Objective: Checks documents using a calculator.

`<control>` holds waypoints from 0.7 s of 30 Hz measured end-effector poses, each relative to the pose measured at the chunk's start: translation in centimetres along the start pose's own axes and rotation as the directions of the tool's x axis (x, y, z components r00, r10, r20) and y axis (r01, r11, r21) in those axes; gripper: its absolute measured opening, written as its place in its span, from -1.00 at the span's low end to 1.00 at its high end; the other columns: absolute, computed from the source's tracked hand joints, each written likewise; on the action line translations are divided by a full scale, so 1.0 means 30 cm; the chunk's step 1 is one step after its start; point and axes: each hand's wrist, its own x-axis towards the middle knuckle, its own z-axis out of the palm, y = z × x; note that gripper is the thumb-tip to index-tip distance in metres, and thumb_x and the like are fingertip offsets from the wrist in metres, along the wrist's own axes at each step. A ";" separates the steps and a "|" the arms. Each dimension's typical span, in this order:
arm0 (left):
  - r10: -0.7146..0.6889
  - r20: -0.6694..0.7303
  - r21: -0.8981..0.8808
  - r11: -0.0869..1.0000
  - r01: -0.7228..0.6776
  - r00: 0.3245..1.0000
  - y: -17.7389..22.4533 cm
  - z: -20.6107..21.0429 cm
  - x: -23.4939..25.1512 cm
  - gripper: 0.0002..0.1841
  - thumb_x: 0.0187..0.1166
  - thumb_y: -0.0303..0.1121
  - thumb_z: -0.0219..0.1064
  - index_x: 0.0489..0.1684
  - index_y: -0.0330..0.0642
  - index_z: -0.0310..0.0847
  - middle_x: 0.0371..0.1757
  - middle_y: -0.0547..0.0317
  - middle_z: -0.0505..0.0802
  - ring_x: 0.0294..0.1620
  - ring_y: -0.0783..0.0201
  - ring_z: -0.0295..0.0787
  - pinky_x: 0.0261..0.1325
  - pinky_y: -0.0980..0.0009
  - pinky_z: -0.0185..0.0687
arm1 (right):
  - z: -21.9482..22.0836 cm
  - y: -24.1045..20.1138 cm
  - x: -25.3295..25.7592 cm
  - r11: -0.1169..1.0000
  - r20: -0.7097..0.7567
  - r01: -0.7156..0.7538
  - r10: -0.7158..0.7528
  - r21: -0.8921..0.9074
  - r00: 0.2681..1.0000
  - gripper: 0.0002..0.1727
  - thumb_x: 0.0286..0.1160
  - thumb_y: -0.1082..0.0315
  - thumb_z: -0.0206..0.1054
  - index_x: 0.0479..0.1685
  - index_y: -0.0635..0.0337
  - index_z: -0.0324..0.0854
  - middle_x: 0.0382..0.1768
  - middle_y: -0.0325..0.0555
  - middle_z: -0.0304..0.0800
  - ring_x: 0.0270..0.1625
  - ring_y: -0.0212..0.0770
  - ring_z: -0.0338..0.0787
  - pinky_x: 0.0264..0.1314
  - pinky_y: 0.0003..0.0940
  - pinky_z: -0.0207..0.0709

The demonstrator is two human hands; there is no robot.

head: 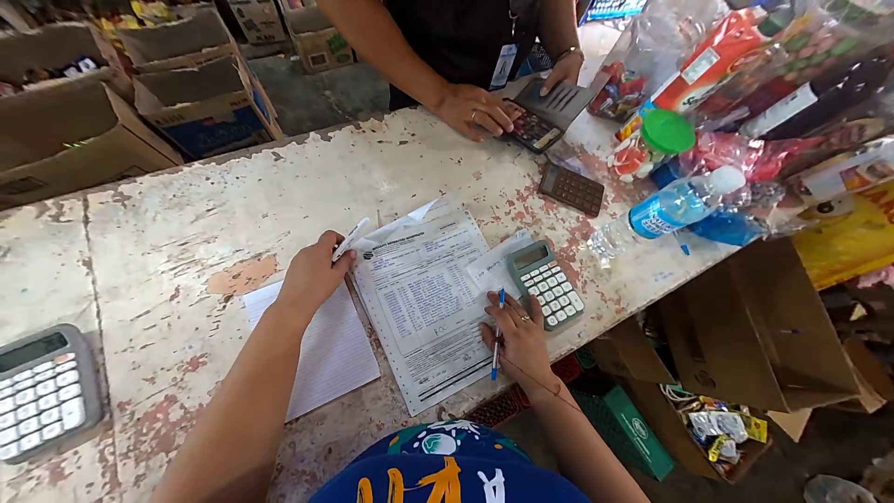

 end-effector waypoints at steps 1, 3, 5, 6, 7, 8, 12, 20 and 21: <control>0.006 0.008 -0.023 1.000 -0.006 1.000 -0.013 0.005 0.008 -0.53 0.70 -0.17 0.36 0.39 -0.35 0.49 -0.07 -0.34 0.83 -0.04 -0.34 0.81 0.09 -0.40 0.58 | 0.000 0.001 0.000 1.000 -0.002 0.000 0.000 -0.003 1.000 -0.65 0.62 0.10 0.23 0.04 0.11 0.81 0.23 -0.04 0.89 0.41 0.13 0.78 0.54 0.48 0.25; 0.001 0.021 -0.066 0.998 0.000 1.000 -0.036 0.012 0.023 -0.47 0.58 -0.22 0.49 0.44 -0.29 0.50 0.01 -0.28 0.86 0.04 -0.27 0.83 0.20 -0.36 0.58 | 0.002 0.000 0.001 1.000 -0.005 -0.001 0.001 -0.002 1.000 -0.65 0.62 0.10 0.23 0.04 0.12 0.82 0.23 -0.04 0.89 0.41 0.13 0.78 0.55 0.48 0.25; -0.007 0.024 -0.076 0.997 0.009 1.000 -0.042 0.010 0.032 -0.48 0.55 -0.28 0.51 0.43 -0.30 0.52 0.05 -0.30 0.84 0.10 -0.26 0.80 0.26 -0.34 0.56 | 0.005 0.002 -0.001 1.000 -0.004 0.003 -0.003 0.001 1.000 -0.64 0.65 0.09 0.22 0.05 0.12 0.81 0.27 -0.03 0.87 0.44 0.12 0.76 0.57 0.46 0.23; -0.010 0.022 -0.066 0.998 0.011 1.000 -0.042 0.008 0.037 -0.50 0.56 -0.28 0.50 0.42 -0.29 0.54 0.05 -0.31 0.83 0.11 -0.27 0.80 0.26 -0.34 0.55 | 0.005 0.003 -0.001 1.000 0.001 0.004 -0.004 0.001 1.000 -0.64 0.65 0.08 0.22 0.06 0.11 0.81 0.28 -0.03 0.86 0.45 0.12 0.75 0.58 0.46 0.22; -0.012 0.020 -0.057 0.998 0.014 1.000 -0.041 0.004 0.042 -0.52 0.58 -0.28 0.49 0.41 -0.28 0.55 0.06 -0.31 0.83 0.12 -0.28 0.79 0.26 -0.35 0.54 | 0.005 0.004 -0.001 1.000 0.005 0.004 -0.004 0.002 1.000 -0.63 0.65 0.08 0.22 0.07 0.12 0.81 0.29 -0.03 0.85 0.46 0.13 0.74 0.58 0.46 0.20; -0.015 0.018 -0.054 0.998 0.016 1.000 -0.042 0.000 0.048 -0.52 0.58 -0.28 0.48 0.43 -0.27 0.55 0.06 -0.32 0.83 0.13 -0.29 0.78 0.27 -0.35 0.53 | 0.005 0.003 0.000 1.000 0.008 0.004 -0.004 0.004 1.000 -0.63 0.65 0.08 0.21 0.07 0.12 0.81 0.30 -0.03 0.85 0.47 0.13 0.74 0.59 0.47 0.19; -0.016 -0.039 -0.048 0.999 0.015 0.999 -0.043 0.002 0.058 -0.47 0.56 -0.26 0.50 0.49 -0.19 0.51 0.19 -0.30 0.81 0.19 -0.28 0.79 0.28 -0.35 0.55 | 0.006 0.004 0.001 1.000 0.013 0.003 -0.003 0.007 1.000 -0.62 0.67 0.07 0.20 0.07 0.12 0.81 0.29 -0.02 0.86 0.48 0.13 0.72 0.59 0.47 0.19; 0.217 -0.140 -0.174 0.955 -0.240 0.966 0.112 0.113 -0.202 -0.75 0.67 -0.30 0.32 0.01 -0.33 0.77 -0.15 -0.13 0.84 -0.22 0.01 0.80 -0.09 -0.03 0.72 | 0.005 0.001 0.000 1.000 0.023 -0.010 0.010 -0.003 1.000 -0.61 0.65 0.06 0.21 0.06 0.13 0.81 0.28 0.00 0.86 0.49 0.14 0.72 0.59 0.47 0.17; 0.272 -0.114 -0.155 0.945 -0.288 0.955 0.119 0.127 -0.235 -0.78 0.65 -0.37 0.31 0.03 -0.29 0.78 -0.15 -0.08 0.85 -0.26 0.04 0.80 -0.16 -0.01 0.73 | 0.005 0.000 0.001 1.000 0.022 -0.010 0.011 -0.005 1.000 -0.61 0.64 0.07 0.21 0.06 0.14 0.81 0.28 0.01 0.86 0.49 0.15 0.72 0.58 0.47 0.17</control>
